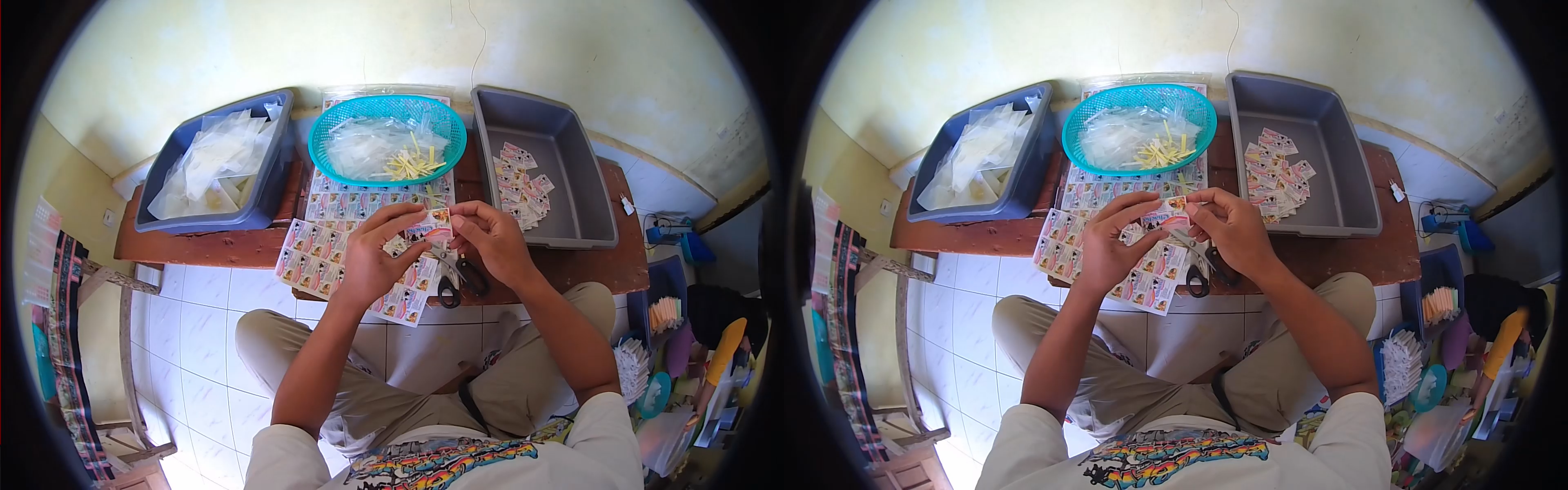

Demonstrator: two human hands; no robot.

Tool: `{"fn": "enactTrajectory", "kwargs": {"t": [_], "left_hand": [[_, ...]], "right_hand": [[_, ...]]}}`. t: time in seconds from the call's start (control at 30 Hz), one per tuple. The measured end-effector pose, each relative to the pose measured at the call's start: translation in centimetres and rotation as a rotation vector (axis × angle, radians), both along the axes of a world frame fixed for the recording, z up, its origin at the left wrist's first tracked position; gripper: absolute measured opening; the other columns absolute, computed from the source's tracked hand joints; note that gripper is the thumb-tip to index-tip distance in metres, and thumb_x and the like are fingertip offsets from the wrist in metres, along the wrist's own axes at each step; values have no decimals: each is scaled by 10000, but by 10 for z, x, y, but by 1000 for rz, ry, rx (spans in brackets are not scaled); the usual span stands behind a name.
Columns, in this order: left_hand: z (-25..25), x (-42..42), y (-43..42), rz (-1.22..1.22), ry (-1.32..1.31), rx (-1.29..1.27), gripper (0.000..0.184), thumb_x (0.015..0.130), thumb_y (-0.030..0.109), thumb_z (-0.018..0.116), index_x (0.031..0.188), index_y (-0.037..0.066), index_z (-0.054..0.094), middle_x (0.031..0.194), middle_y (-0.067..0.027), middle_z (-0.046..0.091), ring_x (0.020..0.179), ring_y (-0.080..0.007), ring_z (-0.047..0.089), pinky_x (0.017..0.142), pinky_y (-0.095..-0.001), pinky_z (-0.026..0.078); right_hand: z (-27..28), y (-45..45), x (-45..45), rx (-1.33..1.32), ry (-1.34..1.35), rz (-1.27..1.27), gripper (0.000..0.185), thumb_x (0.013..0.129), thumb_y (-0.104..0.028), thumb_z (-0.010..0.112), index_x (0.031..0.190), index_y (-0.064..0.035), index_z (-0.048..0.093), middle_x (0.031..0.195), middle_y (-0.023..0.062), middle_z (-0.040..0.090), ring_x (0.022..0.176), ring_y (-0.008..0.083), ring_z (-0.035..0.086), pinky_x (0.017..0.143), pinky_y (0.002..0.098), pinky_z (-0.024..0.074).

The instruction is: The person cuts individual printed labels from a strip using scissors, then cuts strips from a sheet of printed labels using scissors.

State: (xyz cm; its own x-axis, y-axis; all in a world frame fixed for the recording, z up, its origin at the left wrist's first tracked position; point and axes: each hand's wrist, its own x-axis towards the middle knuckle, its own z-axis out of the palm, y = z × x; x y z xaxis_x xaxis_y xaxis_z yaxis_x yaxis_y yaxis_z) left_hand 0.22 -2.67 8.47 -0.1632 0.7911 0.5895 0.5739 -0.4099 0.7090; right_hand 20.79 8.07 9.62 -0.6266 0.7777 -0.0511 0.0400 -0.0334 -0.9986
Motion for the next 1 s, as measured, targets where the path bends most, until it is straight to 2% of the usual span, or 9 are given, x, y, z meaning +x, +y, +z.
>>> {"fn": "enactTrajectory", "kwargs": {"t": [0.13,0.23,0.3,0.43,0.5,0.6,0.8,0.9,1.0], "left_hand": [[-3,-3,0,20,-1,-2,446,776,25,906,1204,51,783,1277,-125,743,1140,-267,739,947,-369,611],[-5,-5,0,17,-21,-4,453,781,17,902,1216,46,779,1280,-126,742,1142,-249,737,943,-351,613],[-6,-6,0,19,-21,-9,459,785,15,901,1227,47,777,1291,-124,739,1145,-237,734,937,-339,614],[-8,-5,2,10,-30,2,452,793,14,897,1228,49,778,1302,-120,735,1147,-231,732,930,-333,615],[-7,-4,2,16,-59,-2,450,765,21,905,1196,57,781,1271,-119,746,1136,-282,740,941,-370,608],[-5,-2,2,24,-56,-10,453,763,21,906,1198,57,782,1273,-116,746,1126,-277,742,928,-370,610],[-7,-2,4,23,-60,1,455,763,25,910,1199,57,783,1277,-113,746,1101,-266,747,910,-362,613],[-6,-2,2,17,-55,-28,450,798,11,895,1231,55,781,1314,-103,733,1158,-208,721,910,-319,604],[-7,-3,1,27,-44,-33,445,800,5,891,1228,52,780,1318,-105,731,1158,-212,723,912,-322,612]], "right_hand": [[2,-3,5,-9,14,-35,328,1044,-201,682,1279,28,667,938,92,771,807,117,723,711,290,569],[3,-10,10,273,-223,-44,383,999,-203,724,1312,11,664,951,123,780,817,147,742,743,311,573],[8,-18,12,402,-476,19,444,945,-216,757,1324,-4,669,1006,177,763,883,243,761,809,387,586],[-19,-28,23,658,-663,117,515,921,-243,767,1372,-27,644,1093,207,717,1000,354,736,877,468,585],[-24,-34,26,700,-896,217,642,905,-267,775,1468,-47,559,1208,212,647,1101,412,691,927,519,574],[-34,-40,27,720,-985,279,755,898,-265,782,1549,-65,456,1297,205,598,1121,418,686,929,523,580],[-45,-52,21,819,-960,279,832,869,-234,792,1576,-34,403,1335,224,571,1094,425,692,883,519,598],[-46,-53,16,851,-983,266,794,871,-189,759,1562,0,416,1320,250,576,1073,429,694,863,514,606],[-50,-51,13,823,-981,259,730,883,-144,705,1540,27,438,1302,269,584,1058,441,703,876,520,605]]}}
